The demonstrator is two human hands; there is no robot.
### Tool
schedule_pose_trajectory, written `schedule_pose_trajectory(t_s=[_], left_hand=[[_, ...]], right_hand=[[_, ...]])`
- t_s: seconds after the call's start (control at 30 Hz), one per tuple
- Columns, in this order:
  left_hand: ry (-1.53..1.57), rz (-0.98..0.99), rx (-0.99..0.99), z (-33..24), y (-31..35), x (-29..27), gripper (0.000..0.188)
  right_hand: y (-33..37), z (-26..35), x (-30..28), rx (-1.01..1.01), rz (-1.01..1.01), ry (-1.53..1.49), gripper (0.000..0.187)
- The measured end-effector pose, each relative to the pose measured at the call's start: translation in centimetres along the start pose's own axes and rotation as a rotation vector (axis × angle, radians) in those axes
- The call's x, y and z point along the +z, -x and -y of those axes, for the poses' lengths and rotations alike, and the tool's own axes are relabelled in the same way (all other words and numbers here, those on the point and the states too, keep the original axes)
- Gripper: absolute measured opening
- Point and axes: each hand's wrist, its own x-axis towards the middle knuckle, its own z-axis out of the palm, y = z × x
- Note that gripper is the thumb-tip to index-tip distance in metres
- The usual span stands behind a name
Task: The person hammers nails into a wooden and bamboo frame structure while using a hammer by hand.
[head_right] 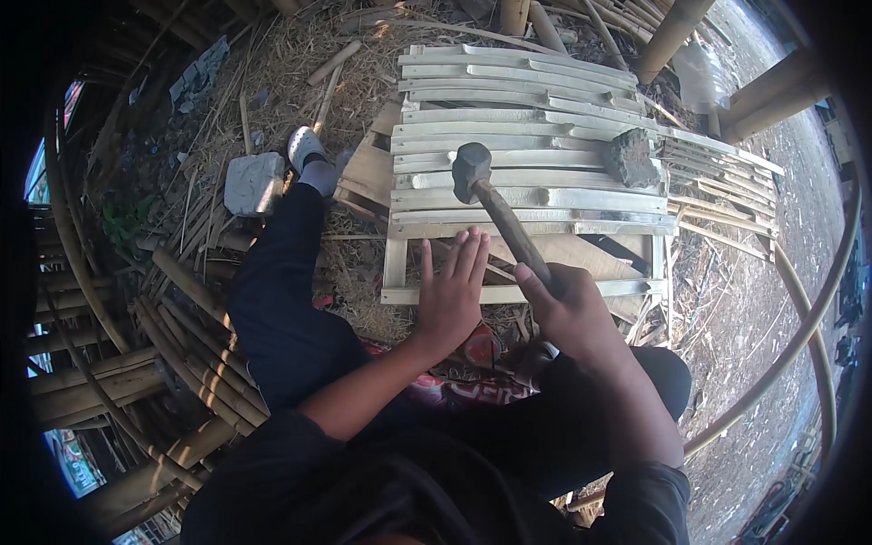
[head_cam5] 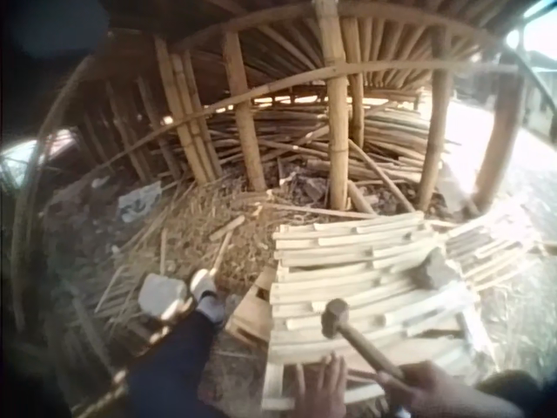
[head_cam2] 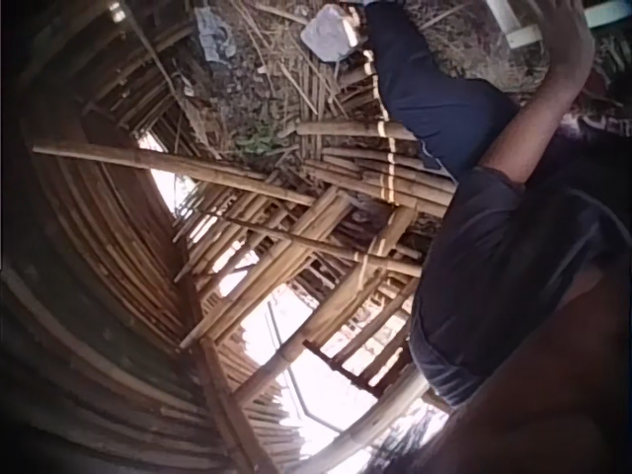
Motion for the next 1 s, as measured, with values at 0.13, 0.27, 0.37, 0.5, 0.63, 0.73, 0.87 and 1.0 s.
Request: schedule_pose_trajectory(t_s=[0.13,0.27,0.37,0.5,0.63,0.73,0.87,1.0], left_hand=[[0.021,0.059,-0.008,-0.3,-0.3,-0.5,0.072],[0.046,0.186,-0.013,-0.4,-0.6,-2.3,0.088],[0.08,0.274,-0.018,0.0,-0.6,-3.1,0.099],[0.188,0.209,0.027,0.2,-0.2,-4.0,0.092],[0.342,-0.097,-0.004,2.4,-0.7,-4.8,0.073],[0.468,-0.361,-0.147,6.2,-2.0,-5.7,0.059],[0.547,-0.407,-0.34,13.0,-2.9,-3.9,0.054],[0.632,-0.344,-0.519,16.5,-4.1,-1.1,0.052]], right_hand=[[0.0,-1.2,-1.5,-0.014,0.018,0.021,0.055],[-0.7,-2.6,-2.8,-0.052,-0.06,0.06,0.05],[-1.0,-3.1,-3.7,-0.049,-0.175,0.058,0.044],[-1.6,-4.7,-5.2,0.007,-0.26,0.005,0.044],[-3.2,-7.3,-7.2,-0.145,-0.474,0.069,0.044],[-3.1,-7.5,-8.7,-0.057,-0.602,-0.051,0.045],[-5.3,-10.9,-12.4,0.041,-0.793,0.158,0.056],[-7.8,-14.6,-14.1,0.194,-0.926,0.272,0.056]])
